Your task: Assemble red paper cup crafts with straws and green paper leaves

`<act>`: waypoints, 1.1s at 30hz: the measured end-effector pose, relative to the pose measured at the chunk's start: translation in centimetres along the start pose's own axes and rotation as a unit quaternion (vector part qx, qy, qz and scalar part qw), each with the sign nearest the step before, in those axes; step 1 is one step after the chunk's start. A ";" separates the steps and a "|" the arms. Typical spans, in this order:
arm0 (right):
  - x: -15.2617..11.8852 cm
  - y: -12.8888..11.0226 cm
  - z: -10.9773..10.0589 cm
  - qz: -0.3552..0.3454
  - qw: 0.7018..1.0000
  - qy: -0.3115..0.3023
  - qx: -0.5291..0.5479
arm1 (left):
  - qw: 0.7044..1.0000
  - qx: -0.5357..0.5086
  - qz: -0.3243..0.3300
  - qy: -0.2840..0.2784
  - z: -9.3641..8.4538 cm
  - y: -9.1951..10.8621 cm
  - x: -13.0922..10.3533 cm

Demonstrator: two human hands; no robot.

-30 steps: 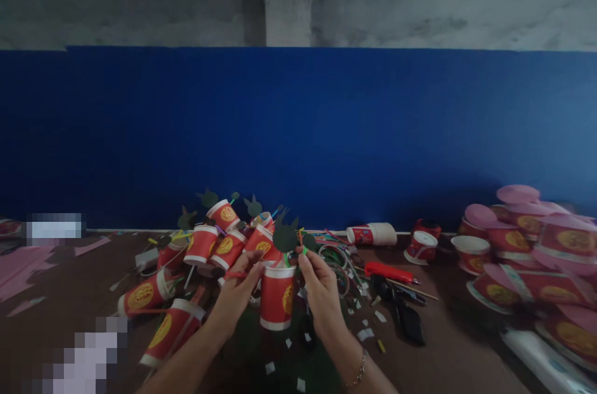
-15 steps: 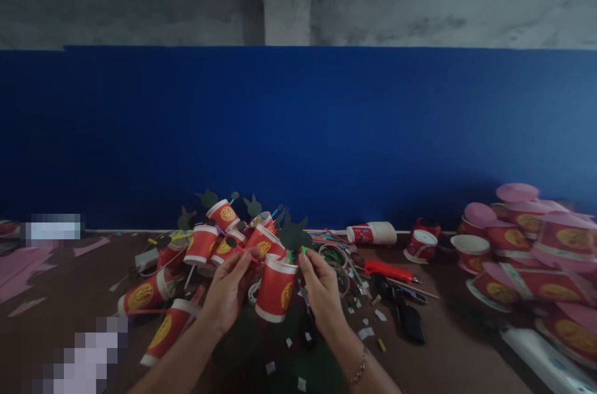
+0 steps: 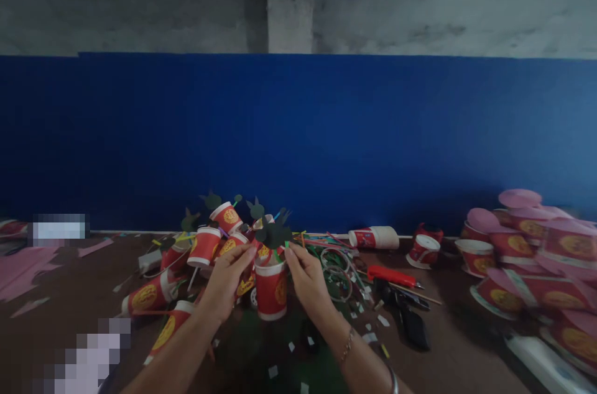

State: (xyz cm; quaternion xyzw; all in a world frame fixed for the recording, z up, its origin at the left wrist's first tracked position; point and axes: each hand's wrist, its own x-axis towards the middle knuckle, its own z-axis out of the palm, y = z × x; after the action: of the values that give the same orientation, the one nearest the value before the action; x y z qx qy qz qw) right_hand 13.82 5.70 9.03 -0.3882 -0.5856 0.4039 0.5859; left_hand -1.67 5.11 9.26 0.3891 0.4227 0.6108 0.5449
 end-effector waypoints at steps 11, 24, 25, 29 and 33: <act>14.9 -0.2 6.1 -0.096 0.983 -0.018 -0.155 | 0.946 0.232 0.212 0.079 -1.6 8.1 12.4; 17.3 4.1 6.9 0.088 0.929 -0.122 -0.338 | 0.862 0.495 0.093 0.056 -4.1 3.9 16.7; 17.3 4.3 6.8 0.101 0.921 -0.129 -0.353 | 0.851 0.516 0.083 0.053 -4.1 3.8 16.8; 17.8 4.1 6.6 0.119 0.890 -0.142 -0.416 | 0.805 0.588 0.063 0.049 -3.5 4.5 17.0; 17.9 3.2 6.3 0.111 0.854 -0.148 -0.485 | 0.760 0.646 0.052 0.048 -3.3 5.3 16.7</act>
State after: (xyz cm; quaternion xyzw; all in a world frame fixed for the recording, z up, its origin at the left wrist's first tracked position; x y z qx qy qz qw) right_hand 7.21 23.39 12.85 -0.6216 -0.7398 0.1836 0.1806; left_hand -8.26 21.19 13.40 0.6407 0.7214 0.2383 0.1106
